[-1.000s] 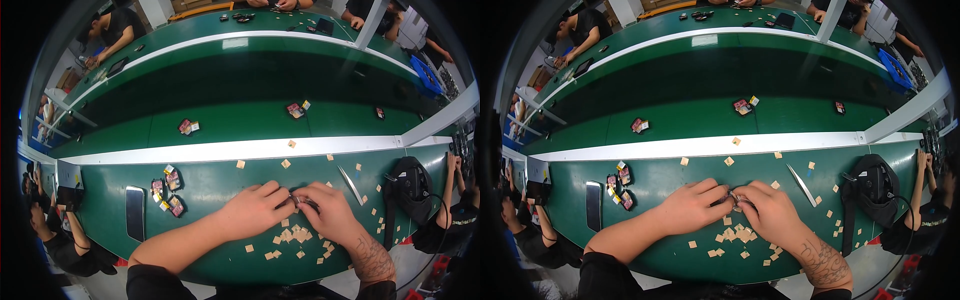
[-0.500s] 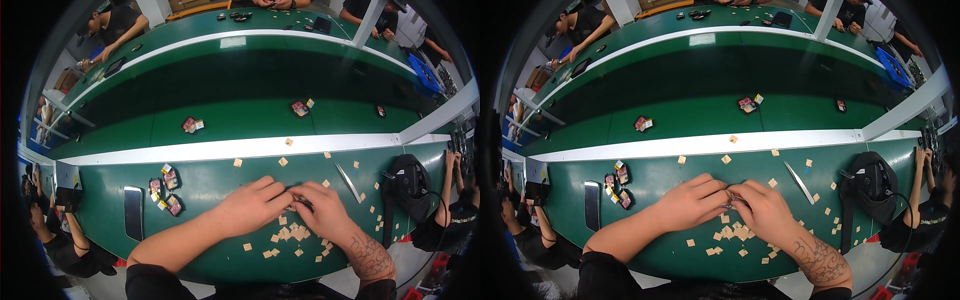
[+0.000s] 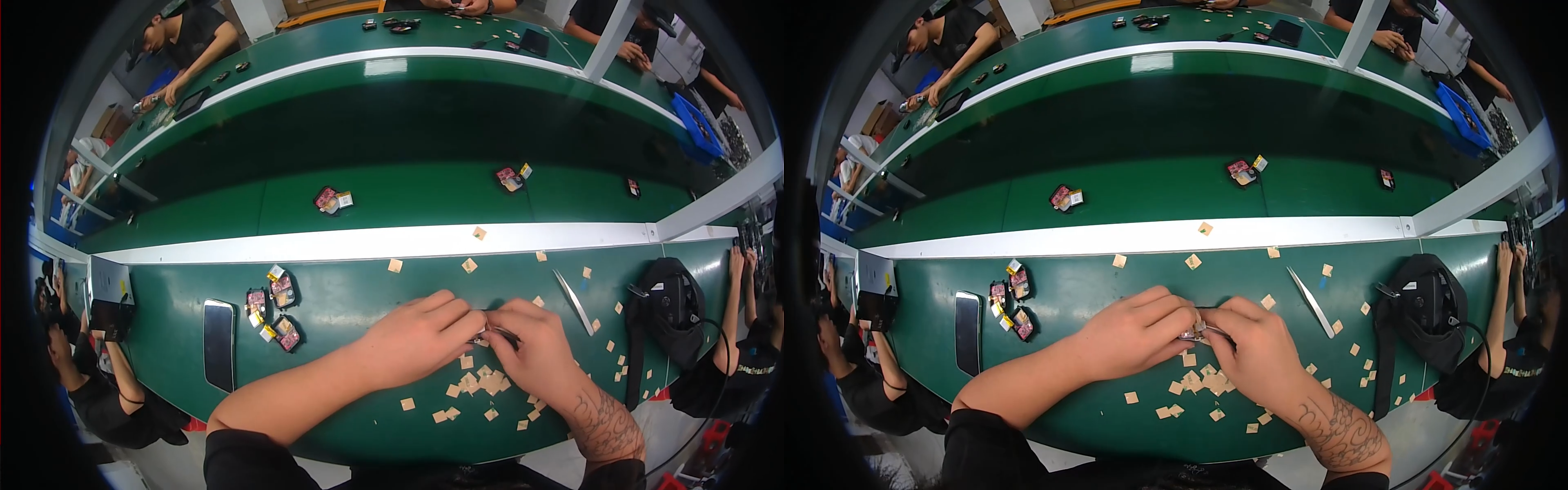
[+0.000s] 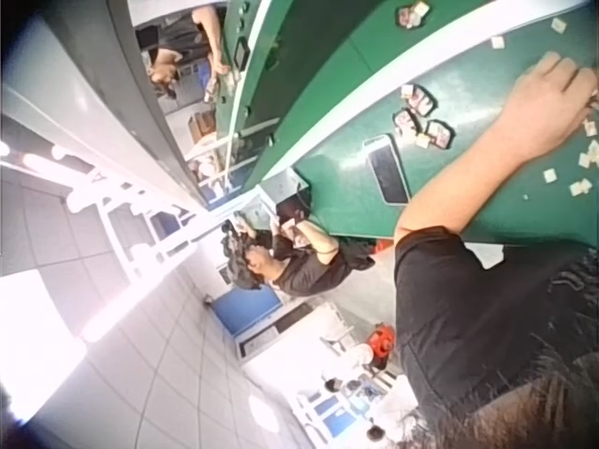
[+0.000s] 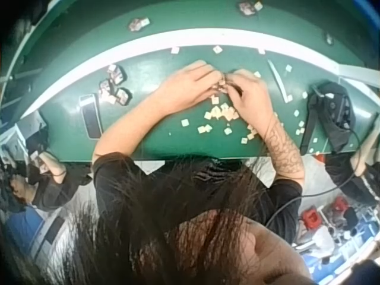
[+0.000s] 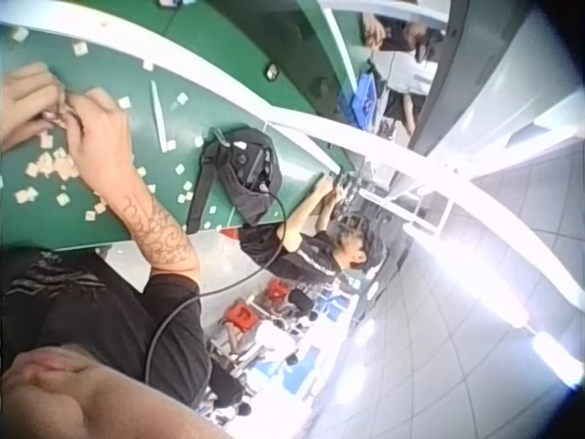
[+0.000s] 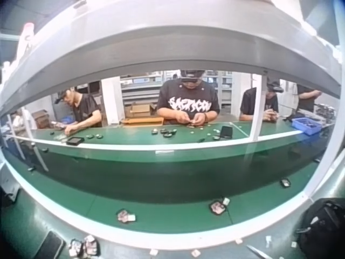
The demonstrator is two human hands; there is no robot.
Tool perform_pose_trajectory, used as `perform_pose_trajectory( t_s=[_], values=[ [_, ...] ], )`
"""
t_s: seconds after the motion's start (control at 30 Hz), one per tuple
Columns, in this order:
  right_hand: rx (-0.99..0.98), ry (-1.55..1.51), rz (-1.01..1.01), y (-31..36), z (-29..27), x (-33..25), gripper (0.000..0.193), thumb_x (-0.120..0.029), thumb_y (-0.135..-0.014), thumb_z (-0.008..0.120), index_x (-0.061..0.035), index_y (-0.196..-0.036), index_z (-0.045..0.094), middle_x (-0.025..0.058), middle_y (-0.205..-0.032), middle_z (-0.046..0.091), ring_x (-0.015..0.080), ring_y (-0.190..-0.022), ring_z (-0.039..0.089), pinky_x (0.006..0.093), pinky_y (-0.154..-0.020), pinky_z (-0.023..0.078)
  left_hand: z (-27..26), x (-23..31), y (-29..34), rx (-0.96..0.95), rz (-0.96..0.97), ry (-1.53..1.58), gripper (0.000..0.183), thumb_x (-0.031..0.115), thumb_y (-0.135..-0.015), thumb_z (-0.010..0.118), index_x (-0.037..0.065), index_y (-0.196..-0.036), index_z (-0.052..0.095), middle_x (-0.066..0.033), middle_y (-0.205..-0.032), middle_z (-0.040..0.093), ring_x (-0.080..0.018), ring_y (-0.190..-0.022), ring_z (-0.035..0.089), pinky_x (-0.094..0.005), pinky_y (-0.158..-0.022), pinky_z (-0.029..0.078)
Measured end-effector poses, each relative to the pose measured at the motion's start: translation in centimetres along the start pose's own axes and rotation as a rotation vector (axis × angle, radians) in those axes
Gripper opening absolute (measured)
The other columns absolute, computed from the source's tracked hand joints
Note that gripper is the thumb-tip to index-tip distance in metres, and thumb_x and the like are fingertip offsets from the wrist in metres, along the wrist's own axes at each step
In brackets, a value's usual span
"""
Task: Applying small adhesive squares to electronic modules at a factory assembly line.
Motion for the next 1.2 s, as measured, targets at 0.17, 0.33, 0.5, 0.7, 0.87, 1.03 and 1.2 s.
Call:
perform_pose_trajectory(
  t_s=[0.17, 0.33, 0.5, 0.7, 0.87, 1.03, 1.2],
  values=[
    [-0.022, 0.071, -0.001, -0.8, 0.0, -0.6, 0.015, -0.001, -0.089, 0.075, -0.0006, -0.104, 0.077, 0.0129, -0.09, 0.072, 0.0348, -0.073, 0.071, 0.0415, -0.066, 0.057, 0.1, -0.2, 0.1, 0.039, -0.022, 0.019, 0.03, 0.015, -0.087, 0.084, 0.006, -0.107, 0.064, -0.0102, -0.112, 0.068, -0.0309, -0.102, 0.069, -0.04, -0.084, 0.061],
    [-0.011, 0.067, -0.016, -1.0, 0.0, -0.6, 0.013, 0.0, -0.088, 0.074, -0.0002, -0.101, 0.077, 0.0133, -0.085, 0.069, 0.0352, -0.07, 0.07, 0.0429, -0.063, 0.056, 0.2, -0.2, 0.1, 0.039, -0.005, -0.002, 0.03, 0.015, -0.085, 0.085, 0.005, -0.106, 0.067, -0.0106, -0.113, 0.069, -0.0313, -0.101, 0.07, -0.0399, -0.085, 0.061],
    [0.001, 0.031, -0.011, -1.1, -0.1, -0.8, 0.011, 0.001, -0.089, 0.072, 0.001, -0.098, 0.077, 0.0145, -0.083, 0.068, 0.0365, -0.07, 0.069, 0.0442, -0.064, 0.055, 0.2, 0.0, -0.1, 0.05, 0.002, -0.006, 0.031, 0.014, -0.083, 0.086, 0.005, -0.106, 0.068, -0.0107, -0.11, 0.069, -0.0317, -0.1, 0.07, -0.0406, -0.085, 0.061],
    [-0.036, 0.009, 0.032, -1.2, 0.3, -0.7, 0.012, 0.001, -0.089, 0.069, 0.0003, -0.099, 0.076, 0.0157, -0.086, 0.067, 0.0379, -0.075, 0.069, 0.0448, -0.068, 0.056, 0.1, -0.1, 0.0, 0.083, -0.024, 0.014, 0.033, 0.013, -0.081, 0.088, 0.005, -0.105, 0.067, -0.0113, -0.106, 0.069, -0.033, -0.097, 0.07, -0.0416, -0.082, 0.06],
    [0.006, 0.002, -0.028, -1.2, 0.4, -0.6, 0.012, 0.003, -0.086, 0.071, 0.0009, -0.097, 0.075, 0.014, -0.083, 0.066, 0.0331, -0.069, 0.067, 0.0395, -0.063, 0.053, 0.1, -0.1, 0.2, 0.082, -0.019, -0.007, 0.034, 0.014, -0.08, 0.089, 0.005, -0.102, 0.065, -0.0115, -0.106, 0.069, -0.0333, -0.096, 0.07, -0.0419, -0.079, 0.06],
    [-0.045, -0.013, 0.024, -0.9, 0.3, -1.1, 0.031, 0.004, -0.09, 0.066, -0.001, -0.119, 0.073, 0.0173, -0.093, 0.07, 0.0398, -0.081, 0.071, 0.0469, -0.07, 0.058, -0.1, 0.3, 0.0, 0.091, -0.017, -0.014, 0.035, 0.013, -0.079, 0.089, 0.005, -0.102, 0.063, -0.0116, -0.102, 0.067, -0.0339, -0.092, 0.068, -0.0425, -0.076, 0.059],
    [-0.004, 0.052, -0.019, -0.7, 0.4, -1.0, 0.051, 0.003, -0.089, 0.067, 0.0041, -0.14, 0.062, 0.02, -0.102, 0.073, 0.0397, -0.085, 0.074, 0.0459, -0.074, 0.061, 0.3, 0.6, 0.2, 0.069, -0.014, -0.05, 0.037, 0.014, -0.083, 0.084, 0.004, -0.111, 0.063, -0.0111, -0.103, 0.061, -0.0313, -0.096, 0.066, -0.0408, -0.08, 0.059]
  ],
)
Point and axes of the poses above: each hand's wrist, its own y-axis away from the middle knuckle, its own z-axis out of the palm, x = y × z, the point moved 5 cm from there along -y, towards the middle knuckle
